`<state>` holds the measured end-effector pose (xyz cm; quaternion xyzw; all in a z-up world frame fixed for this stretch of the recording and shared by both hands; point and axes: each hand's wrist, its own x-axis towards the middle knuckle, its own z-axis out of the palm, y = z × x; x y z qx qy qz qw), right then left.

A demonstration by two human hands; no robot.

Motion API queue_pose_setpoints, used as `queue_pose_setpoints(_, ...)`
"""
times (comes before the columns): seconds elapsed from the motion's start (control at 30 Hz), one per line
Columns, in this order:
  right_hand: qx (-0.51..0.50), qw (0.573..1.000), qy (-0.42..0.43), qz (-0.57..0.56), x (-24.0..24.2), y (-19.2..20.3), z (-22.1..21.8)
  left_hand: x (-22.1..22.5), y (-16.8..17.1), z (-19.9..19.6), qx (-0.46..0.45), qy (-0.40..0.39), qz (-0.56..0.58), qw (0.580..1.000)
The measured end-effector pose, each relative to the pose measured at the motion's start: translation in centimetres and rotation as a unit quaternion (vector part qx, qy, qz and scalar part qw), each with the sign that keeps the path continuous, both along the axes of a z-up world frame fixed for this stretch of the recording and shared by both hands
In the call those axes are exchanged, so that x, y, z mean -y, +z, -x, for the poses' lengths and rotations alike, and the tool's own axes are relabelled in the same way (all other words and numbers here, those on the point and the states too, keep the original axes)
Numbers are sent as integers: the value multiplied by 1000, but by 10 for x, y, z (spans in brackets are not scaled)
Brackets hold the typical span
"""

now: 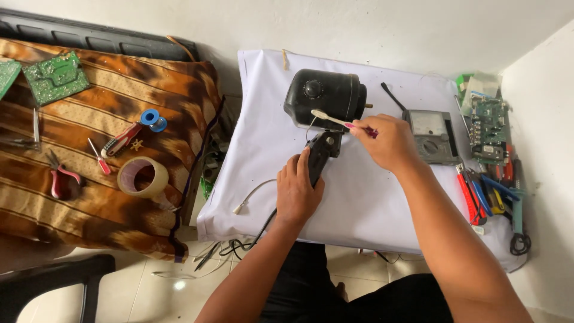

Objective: Cleaning the internal components of an electronic motor housing using a small stick tool

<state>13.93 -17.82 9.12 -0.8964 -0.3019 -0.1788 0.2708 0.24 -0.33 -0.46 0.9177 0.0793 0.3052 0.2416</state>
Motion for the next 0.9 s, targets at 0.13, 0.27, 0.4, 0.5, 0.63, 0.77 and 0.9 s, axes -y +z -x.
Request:
queue_pose_setpoints(0.13,17,999,-10,-34,20,-6,4,-2,0,0,-1,0,-1,1000)
queue_pose_setpoints(0.27,9,999,-27,-45,30,-22,12,-1,4,1,1,-9,-1,1000)
queue_pose_setpoints(0.4,-21,992,-62,-106,40,-30,14,0,-2,-1,1,-8,0,1000)
queue_pose_setpoints(0.5,-10,996,-61,-72,39,-42,22,0,4,1,6,-5,3,1000)
queue_pose_setpoints(0.63,-5,982,-97,-162,55,-51,18,-1,5,3,-11,-11,1,1000)
queue_pose_setpoints(0.77,8,986,-89,-141,63,-52,18,0,4,1,-15,-10,7,1000)
queue_pose_setpoints(0.9,6,997,-37,-63,50,-42,29,-1,3,0,-19,-13,5,1000)
